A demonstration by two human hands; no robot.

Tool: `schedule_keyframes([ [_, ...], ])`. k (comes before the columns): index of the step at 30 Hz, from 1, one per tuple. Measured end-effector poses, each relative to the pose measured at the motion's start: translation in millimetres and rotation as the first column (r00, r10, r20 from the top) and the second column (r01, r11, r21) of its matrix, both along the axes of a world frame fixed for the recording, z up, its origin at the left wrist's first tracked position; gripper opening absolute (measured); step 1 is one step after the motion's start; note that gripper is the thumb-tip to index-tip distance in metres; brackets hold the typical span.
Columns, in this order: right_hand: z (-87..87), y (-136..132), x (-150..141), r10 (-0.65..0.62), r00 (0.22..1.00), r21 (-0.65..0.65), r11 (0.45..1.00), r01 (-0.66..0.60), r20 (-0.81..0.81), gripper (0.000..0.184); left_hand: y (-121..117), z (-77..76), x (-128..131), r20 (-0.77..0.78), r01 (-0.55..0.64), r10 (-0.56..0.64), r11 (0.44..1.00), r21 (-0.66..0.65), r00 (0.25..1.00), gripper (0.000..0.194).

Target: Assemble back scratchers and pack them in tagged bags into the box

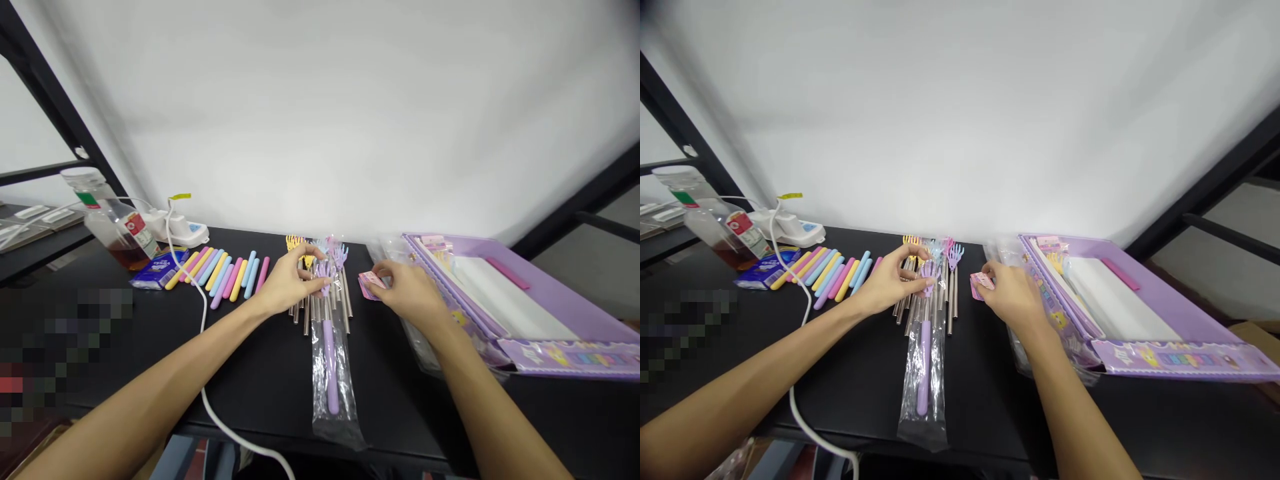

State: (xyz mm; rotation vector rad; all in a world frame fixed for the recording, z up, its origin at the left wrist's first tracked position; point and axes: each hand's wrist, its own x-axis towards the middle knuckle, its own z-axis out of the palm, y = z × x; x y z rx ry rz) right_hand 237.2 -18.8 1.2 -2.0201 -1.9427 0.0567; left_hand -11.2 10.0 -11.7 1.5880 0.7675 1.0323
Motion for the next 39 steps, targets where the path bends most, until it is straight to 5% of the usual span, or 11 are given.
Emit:
schedule_keyframes([
  [4,2.6,-2.0,-5.3,-0.076,0.995,-0.052,0.995,0.079,0.065,0.03,-3.0,0.6,-0.5,-0.056,-0.019,0.019,1.0,-0.009,0.998,0.039],
  [15,-0.2,-1.2,-5.9,-0.076,0.997,-0.06,0.995,0.076,-0.012,0.034,-7.0,8.9,-4.1,-0.117,0.104,-0.096,0.992,0.066,0.988,0.083],
  [23,-0.5,-2.0,-8.3,-0.096,0.995,-0.047,0.994,0.095,-0.02,0.038,-5.1,0.9,-1.3,-0.056,0.024,-0.021,0.998,0.06,0.998,0.043],
  [39,6.2,-3.9,-10.0,-0.129,0.99,-0.064,0.99,0.126,-0.048,0.04,-7.3,5.0,-2.0,-0.146,0.039,-0.011,0.981,0.191,0.989,0.062],
])
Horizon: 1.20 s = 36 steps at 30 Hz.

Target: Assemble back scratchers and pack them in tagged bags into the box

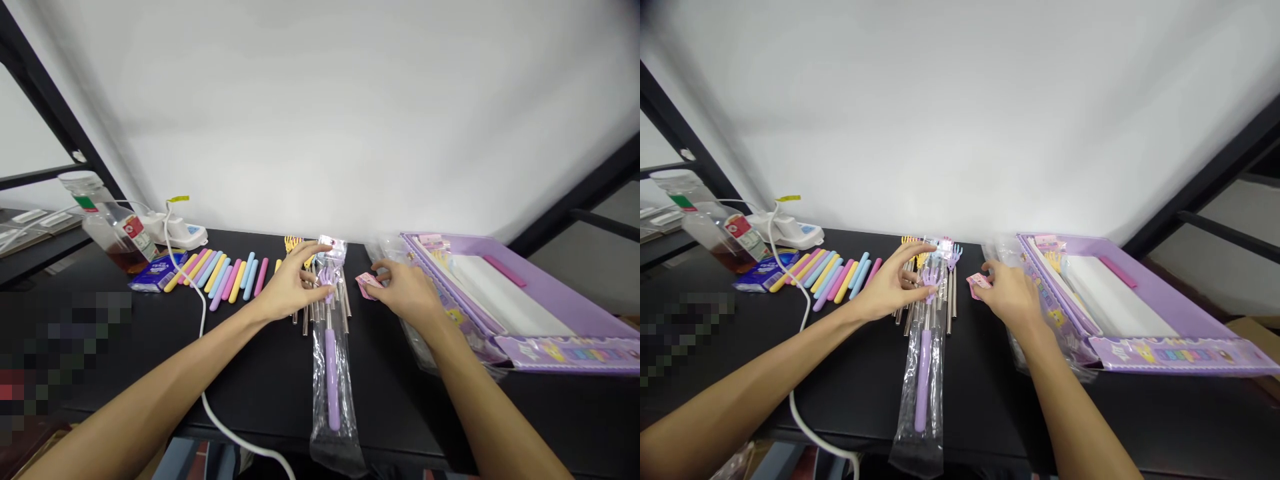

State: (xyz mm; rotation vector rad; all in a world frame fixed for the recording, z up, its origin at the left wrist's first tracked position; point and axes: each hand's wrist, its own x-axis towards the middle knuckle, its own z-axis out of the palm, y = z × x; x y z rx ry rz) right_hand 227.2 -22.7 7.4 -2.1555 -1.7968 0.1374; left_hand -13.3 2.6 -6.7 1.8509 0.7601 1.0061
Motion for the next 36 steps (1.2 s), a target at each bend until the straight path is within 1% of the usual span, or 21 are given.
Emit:
schedule_keyframes([
  [4,1.2,0.2,-1.2,-0.007,1.0,-0.02,1.0,0.007,0.0,0.038,1.0,-2.0,-0.3,-0.031,-0.005,0.006,1.0,0.023,1.0,0.081],
  [7,0.9,0.6,-0.9,-0.01,1.0,-0.002,1.0,0.01,-0.005,0.037,0.2,-1.5,-0.6,-0.047,-0.003,0.004,1.0,0.013,0.999,0.093],
  [11,0.6,0.4,2.0,-0.001,1.0,0.043,0.999,0.002,-0.028,0.035,-1.7,0.4,-0.8,-0.044,0.017,-0.017,1.0,0.002,0.999,0.096],
  [15,3.4,-1.4,4.0,-0.01,0.999,0.155,0.988,0.017,-0.043,0.035,-3.2,2.3,-0.9,-0.035,0.016,-0.017,1.0,-0.019,0.999,0.097],
  [17,5.5,-2.3,3.0,-0.012,0.993,0.22,0.975,0.038,-0.118,0.035,-3.7,3.0,-0.8,-0.03,0.011,-0.012,1.0,-0.02,0.999,0.097],
  [18,6.6,-2.7,1.9,0.01,0.981,0.257,0.965,0.041,-0.195,0.036,-4.0,3.2,-0.7,-0.027,0.014,-0.015,1.0,-0.023,1.0,0.098],
  [19,7.5,-3.1,0.4,0.051,0.953,0.295,0.955,0.041,-0.298,0.037,-4.2,3.1,-0.6,-0.023,0.022,-0.023,0.999,-0.032,0.999,0.098],
  [20,8.3,-3.3,-1.4,0.106,0.906,0.327,0.944,0.038,-0.409,0.039,-4.4,2.8,-0.5,-0.019,0.033,-0.034,0.999,-0.043,0.999,0.098],
  [22,9.5,-3.5,-5.1,0.216,0.781,0.368,0.929,0.019,-0.586,0.044,-4.6,1.6,-0.4,-0.012,0.053,-0.053,0.997,-0.058,0.999,0.098],
  [23,9.9,-3.5,-6.7,0.25,0.728,0.372,0.928,0.008,-0.639,0.044,-4.6,0.8,-0.3,-0.013,0.056,-0.057,0.997,-0.059,0.998,0.099],
  [24,10.0,-3.4,-8.1,0.266,0.692,0.367,0.93,-0.001,-0.672,0.043,-4.5,0.0,-0.3,-0.016,0.056,-0.057,0.997,-0.057,0.998,0.099],
  [26,9.8,-3.1,-9.7,0.276,0.653,0.374,0.927,0.012,-0.706,0.04,-4.2,-1.4,-0.4,-0.026,0.052,-0.053,0.997,-0.054,0.998,0.099],
  [28,9.1,-3.5,-10.6,0.296,0.624,0.418,0.907,0.055,-0.724,0.041,-3.8,-2.1,-0.6,-0.028,0.049,-0.051,0.997,-0.053,0.998,0.099],
  [29,9.0,-4.0,-11.3,0.325,0.615,0.455,0.889,0.061,-0.719,0.041,-3.7,-2.2,-0.7,-0.026,0.046,-0.048,0.998,-0.05,0.999,0.099],
  [30,9.1,-5.0,-12.6,0.366,0.613,0.493,0.869,0.045,-0.7,0.038,-3.7,-2.2,-0.7,-0.023,0.045,-0.046,0.998,-0.048,0.999,0.099],
  [31,9.7,-6.1,-14.5,0.41,0.621,0.521,0.854,-0.003,-0.668,0.033,-3.8,-2.0,-0.8,-0.02,0.047,-0.048,0.998,-0.052,0.999,0.1],
  [33,12.3,-8.2,-19.9,0.506,0.663,0.537,0.824,-0.182,-0.552,0.022,-4.4,-1.6,-0.6,-0.015,0.068,-0.069,0.995,-0.073,0.997,0.1],
  [35,17.2,-8.1,-26.1,0.592,0.714,0.518,0.772,-0.369,-0.373,0.011,-5.1,-1.1,-0.3,-0.001,0.098,-0.098,0.991,-0.089,0.995,0.1],
  [36,20.1,-6.6,-28.6,0.617,0.736,0.511,0.744,-0.431,-0.279,0.008,-5.4,-0.9,-0.1,0.009,0.108,-0.108,0.99,-0.089,0.994,0.101],
])
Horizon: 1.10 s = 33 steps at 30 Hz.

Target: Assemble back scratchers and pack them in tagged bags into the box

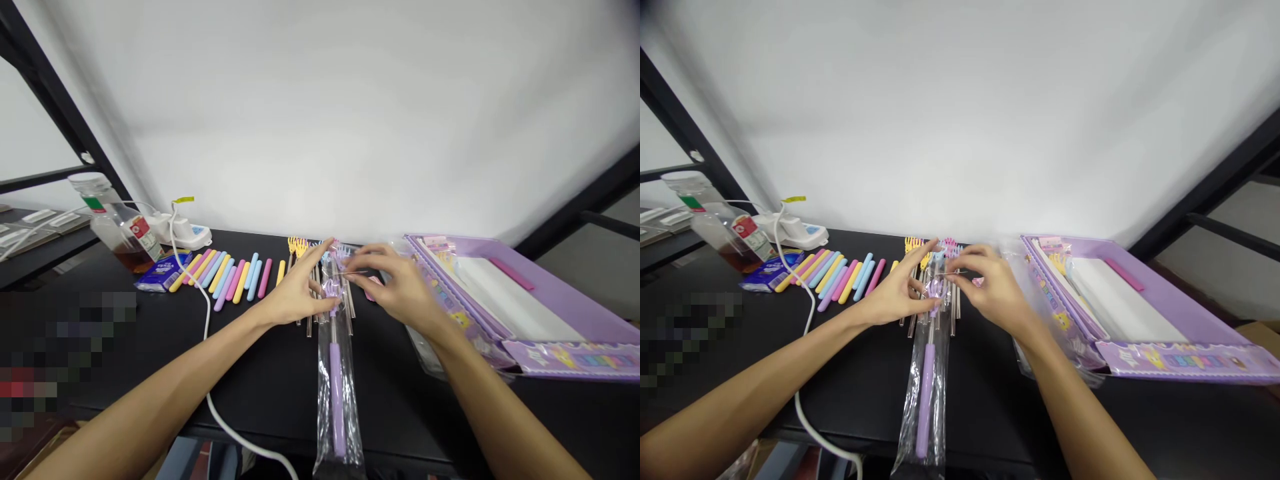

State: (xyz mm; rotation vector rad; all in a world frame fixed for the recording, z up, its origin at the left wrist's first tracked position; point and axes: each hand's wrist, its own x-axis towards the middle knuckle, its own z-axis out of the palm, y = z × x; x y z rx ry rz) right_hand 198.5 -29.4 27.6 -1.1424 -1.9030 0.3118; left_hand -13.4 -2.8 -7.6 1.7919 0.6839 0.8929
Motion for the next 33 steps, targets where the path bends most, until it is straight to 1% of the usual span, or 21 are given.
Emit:
schedule_keyframes([
  [1,3.1,2.5,-1.7,-0.006,0.998,0.05,0.999,0.003,0.063,0.006,-0.3,0.2,0.2,0.009,0.008,-0.008,1.0,0.002,1.0,0.101],
  [2,6.0,6.1,-2.4,-0.025,0.996,0.093,0.995,0.016,0.089,0.005,-0.6,0.4,0.4,0.016,0.013,-0.013,1.0,0.005,1.0,0.102],
  [3,8.6,10.5,-2.0,-0.04,0.996,0.111,0.993,0.031,0.082,0.006,-0.7,0.6,0.5,0.02,0.015,-0.015,1.0,0.009,1.0,0.102],
  [4,10.6,15.4,-0.7,-0.038,0.998,0.091,0.995,0.033,0.047,0.009,-0.9,0.8,0.5,0.022,0.016,-0.016,1.0,0.012,1.0,0.102],
  [7,11.9,29.6,5.9,0.019,0.991,-0.08,0.996,-0.03,-0.135,0.023,-1.1,1.2,0.3,0.022,0.007,-0.008,1.0,0.013,1.0,0.101],
  [8,10.8,33.0,7.8,0.018,0.98,-0.12,0.992,-0.042,-0.198,0.027,-1.0,1.2,0.1,0.021,0.008,-0.009,1.0,0.01,1.0,0.1],
  [10,7.2,36.5,10.1,-0.018,0.955,-0.131,0.991,-0.021,-0.295,0.031,-0.8,0.8,0.0,0.016,0.023,-0.023,1.0,0.006,1.0,0.099],
  [13,0.8,34.6,8.9,-0.05,0.936,-0.099,0.995,0.016,-0.349,0.031,-0.7,-0.4,0.7,0.0,0.035,-0.035,0.999,0.022,0.999,0.096],
  [15,-2.5,31.0,6.4,-0.058,0.933,-0.08,0.996,0.032,-0.356,0.03,-1.4,-1.4,1.7,-0.004,0.025,-0.025,0.999,0.03,1.0,0.089],
  [18,-5.7,26.4,2.8,-0.065,0.924,-0.034,0.998,0.056,-0.378,0.029,-3.6,-2.3,3.6,0.009,0.02,-0.02,1.0,0.023,1.0,0.068],
  [22,-6.8,24.6,1.8,-0.008,0.905,-0.038,0.999,-0.009,-0.426,0.035,-6.3,0.0,5.0,-0.021,0.042,-0.041,0.997,0.062,0.999,0.044],
  [24,-6.1,24.4,3.7,-0.002,0.905,-0.054,0.998,-0.024,-0.426,0.036,-6.7,2.2,5.0,-0.043,0.049,-0.045,0.994,0.103,0.998,0.04],
  [28,-4.8,23.1,11.4,-0.041,0.939,-0.044,0.999,0.027,-0.341,0.026,-6.4,4.9,4.9,-0.073,0.067,-0.056,0.987,0.149,0.996,0.052],
  [33,-4.5,19.7,21.5,-0.047,0.981,0.021,0.998,0.052,-0.188,0.022,-6.8,3.0,5.1,-0.098,0.093,-0.08,0.987,0.13,0.992,0.056],
])
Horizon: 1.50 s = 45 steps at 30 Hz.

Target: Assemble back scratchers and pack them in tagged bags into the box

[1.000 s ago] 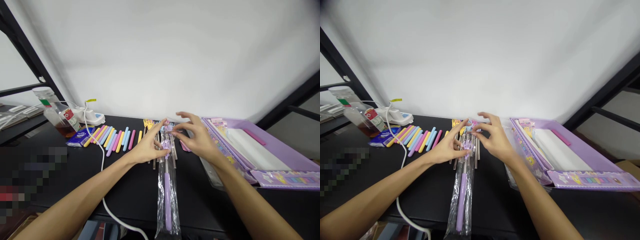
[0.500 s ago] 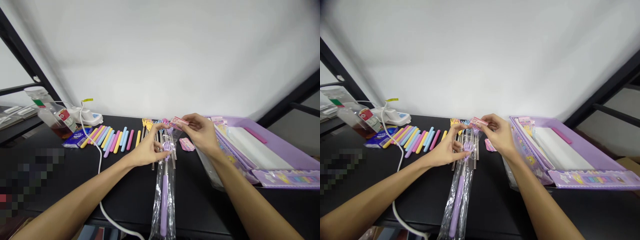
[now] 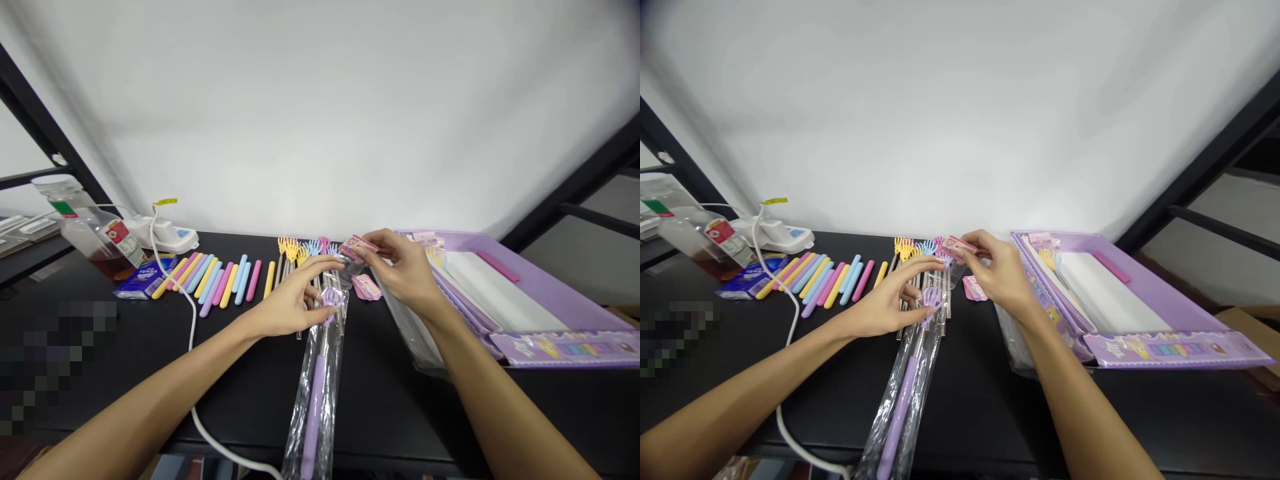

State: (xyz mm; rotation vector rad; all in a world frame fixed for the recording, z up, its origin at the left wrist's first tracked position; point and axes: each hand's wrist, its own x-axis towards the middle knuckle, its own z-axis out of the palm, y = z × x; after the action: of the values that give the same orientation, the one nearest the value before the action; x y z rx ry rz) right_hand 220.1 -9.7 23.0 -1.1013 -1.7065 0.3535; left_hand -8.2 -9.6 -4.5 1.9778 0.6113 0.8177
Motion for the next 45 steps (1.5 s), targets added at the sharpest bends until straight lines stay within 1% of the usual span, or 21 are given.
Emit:
schedule_keyframes([
  [2,0.6,-1.5,1.8,0.011,1.0,-0.01,1.0,-0.011,-0.001,0.021,-0.4,-0.6,-0.1,-0.001,0.011,-0.011,1.0,-0.018,1.0,0.057],
  [4,1.1,-2.4,2.2,0.03,0.999,-0.018,0.999,-0.031,-0.034,0.021,-0.6,-0.7,-0.3,-0.004,0.012,-0.012,1.0,-0.018,1.0,0.058],
  [9,-2.0,0.1,0.4,0.079,0.991,-0.01,0.997,-0.081,-0.109,0.018,1.0,-1.3,-0.8,-0.002,0.01,-0.01,1.0,0.026,1.0,0.059],
  [14,-7.0,3.9,-2.8,0.043,0.992,0.045,0.998,-0.038,-0.121,0.015,2.4,-3.1,-0.6,0.01,0.02,-0.021,0.999,0.045,1.0,0.06],
  [18,-7.3,3.5,-4.6,0.052,0.987,0.047,0.998,-0.045,-0.152,0.014,2.3,-3.2,-0.6,0.012,0.016,-0.017,0.999,0.047,1.0,0.059],
  [21,-7.3,3.3,-4.9,0.079,0.978,0.016,0.997,-0.078,-0.195,0.018,1.7,-2.7,-0.6,0.017,0.013,-0.014,0.999,0.053,1.0,0.059],
  [24,-8.9,4.4,-5.4,0.113,0.963,-0.028,0.992,-0.124,-0.245,0.027,1.0,-2.8,-0.8,0.008,0.014,-0.014,1.0,0.025,1.0,0.06],
  [26,-9.6,4.7,-6.3,0.13,0.954,-0.066,0.986,-0.153,-0.27,0.032,1.0,-3.3,-1.1,0.001,0.012,-0.012,1.0,0.0,1.0,0.06],
  [28,-9.0,4.1,-7.2,0.147,0.947,-0.121,0.975,-0.188,-0.285,0.032,1.6,-3.7,-1.5,0.008,0.009,-0.009,1.0,-0.004,1.0,0.059],
  [30,-7.1,2.9,-7.1,0.146,0.952,-0.182,0.963,-0.199,-0.268,0.031,2.5,-3.7,-1.9,0.023,0.006,-0.006,1.0,0.009,1.0,0.059],
  [33,-4.0,1.8,-4.5,0.113,0.972,-0.249,0.955,-0.163,-0.204,0.031,3.2,-2.6,-2.2,0.028,-0.002,0.002,1.0,0.016,1.0,0.059],
  [35,-3.0,1.8,-2.1,0.113,0.974,-0.263,0.951,-0.163,-0.197,0.031,2.9,-1.8,-2.1,0.021,-0.004,0.004,1.0,0.01,1.0,0.059],
  [39,-2.0,1.1,-0.5,0.121,0.96,-0.261,0.947,-0.187,-0.252,0.029,2.1,-1.7,-1.9,0.022,0.008,-0.008,1.0,0.017,1.0,0.061],
  [45,0.7,-1.1,-4.2,0.085,0.963,-0.285,0.945,-0.159,-0.256,0.03,2.3,-2.9,-1.9,0.015,0.005,-0.005,1.0,0.028,1.0,0.061],
])
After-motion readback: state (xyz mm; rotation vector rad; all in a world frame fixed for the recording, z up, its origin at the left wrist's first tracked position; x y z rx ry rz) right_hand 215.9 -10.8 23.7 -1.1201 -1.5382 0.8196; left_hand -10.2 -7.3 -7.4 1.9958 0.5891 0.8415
